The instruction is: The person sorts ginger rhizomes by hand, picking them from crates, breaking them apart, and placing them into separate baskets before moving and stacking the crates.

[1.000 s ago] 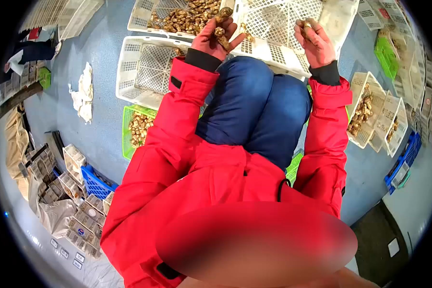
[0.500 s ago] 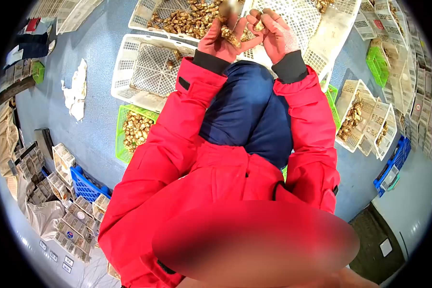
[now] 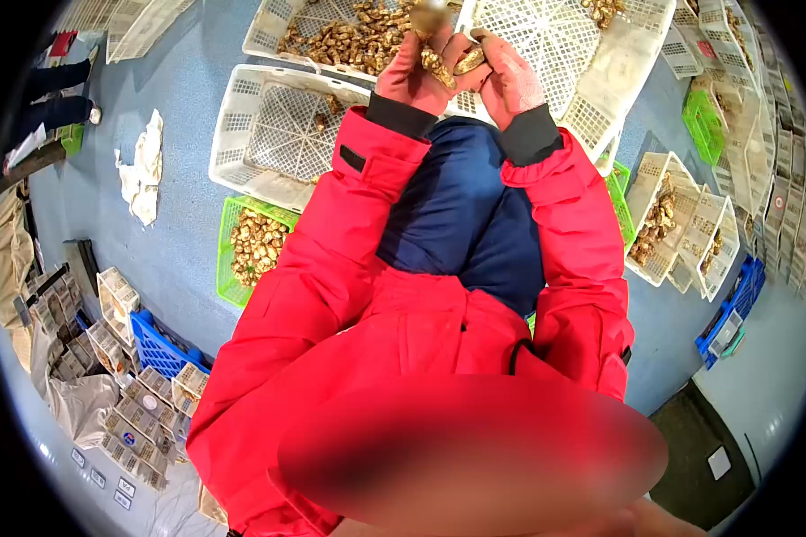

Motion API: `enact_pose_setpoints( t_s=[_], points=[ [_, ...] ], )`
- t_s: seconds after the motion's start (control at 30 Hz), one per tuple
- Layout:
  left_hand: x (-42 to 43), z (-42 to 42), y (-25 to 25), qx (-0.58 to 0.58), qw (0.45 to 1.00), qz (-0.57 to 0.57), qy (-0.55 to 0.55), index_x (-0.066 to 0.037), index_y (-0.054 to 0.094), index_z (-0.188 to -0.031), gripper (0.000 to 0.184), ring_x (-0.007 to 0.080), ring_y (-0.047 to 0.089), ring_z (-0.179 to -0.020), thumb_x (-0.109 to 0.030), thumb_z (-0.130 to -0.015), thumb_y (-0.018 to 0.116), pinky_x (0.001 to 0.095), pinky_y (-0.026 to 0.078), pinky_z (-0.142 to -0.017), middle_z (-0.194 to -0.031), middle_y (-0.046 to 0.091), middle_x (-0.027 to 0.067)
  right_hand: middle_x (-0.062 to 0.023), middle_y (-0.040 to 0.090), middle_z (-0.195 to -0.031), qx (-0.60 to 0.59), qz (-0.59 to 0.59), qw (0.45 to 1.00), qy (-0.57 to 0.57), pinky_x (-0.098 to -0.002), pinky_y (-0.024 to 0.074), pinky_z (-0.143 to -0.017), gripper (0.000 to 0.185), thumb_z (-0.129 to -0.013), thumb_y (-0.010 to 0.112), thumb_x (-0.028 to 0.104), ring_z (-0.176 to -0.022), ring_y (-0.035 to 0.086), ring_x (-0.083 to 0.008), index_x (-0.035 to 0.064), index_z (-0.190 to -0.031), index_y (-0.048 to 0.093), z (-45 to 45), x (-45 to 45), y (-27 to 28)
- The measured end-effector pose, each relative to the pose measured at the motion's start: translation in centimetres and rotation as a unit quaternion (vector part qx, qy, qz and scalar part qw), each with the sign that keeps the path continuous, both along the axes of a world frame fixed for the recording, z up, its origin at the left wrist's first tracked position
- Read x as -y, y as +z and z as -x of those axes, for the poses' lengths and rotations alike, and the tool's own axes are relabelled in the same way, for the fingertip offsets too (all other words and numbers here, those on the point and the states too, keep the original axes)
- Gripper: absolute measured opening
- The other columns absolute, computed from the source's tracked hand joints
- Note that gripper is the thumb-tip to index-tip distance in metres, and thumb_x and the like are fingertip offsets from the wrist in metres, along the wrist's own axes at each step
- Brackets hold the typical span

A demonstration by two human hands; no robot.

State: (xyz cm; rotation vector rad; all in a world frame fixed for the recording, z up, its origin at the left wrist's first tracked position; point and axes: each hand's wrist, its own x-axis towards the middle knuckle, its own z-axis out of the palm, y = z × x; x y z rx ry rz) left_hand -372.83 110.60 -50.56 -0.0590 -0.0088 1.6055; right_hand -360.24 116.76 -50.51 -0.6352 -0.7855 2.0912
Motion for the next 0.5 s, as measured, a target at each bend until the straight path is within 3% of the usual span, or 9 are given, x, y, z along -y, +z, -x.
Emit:
enact_pose_setpoints(
  t_s=[0.27,0.5],
  points=[
    [-0.18,0.31,-0.78,0.034,0.999,0.022,-0.019,-0.004,0.05,-0.108,0.03,0.0301,0.051,-0.103,-0.022,-0.084,0.051,0.062,0.024,-0.094,-0.106,0.057,0.0092,-0.0082,0.055,-0.099,0.076,-0.043,0.996,0.021,-0.0271,0.0426,-0.082,0.035,-0.086,0.05,0.02,-0.092,0.053,-0.0149,-0.0026,-0.112,0.049,0.0,-0.13,0.3],
    [0.09,0.39,-0.37,0.009,0.999,0.046,-0.002,-0.005,0.05,-0.107,0.028,0.0268,0.053,-0.101,-0.023,-0.085,0.049,0.0607,0.026,-0.094,-0.107,0.057,0.0083,-0.0094,0.053,-0.106,0.023,-0.014,0.997,0.071,-0.0257,0.0424,-0.083,0.039,-0.088,0.047,0.021,-0.096,0.052,-0.0143,-0.0055,-0.115,0.044,0.2,-0.36,0.74]
  ],
)
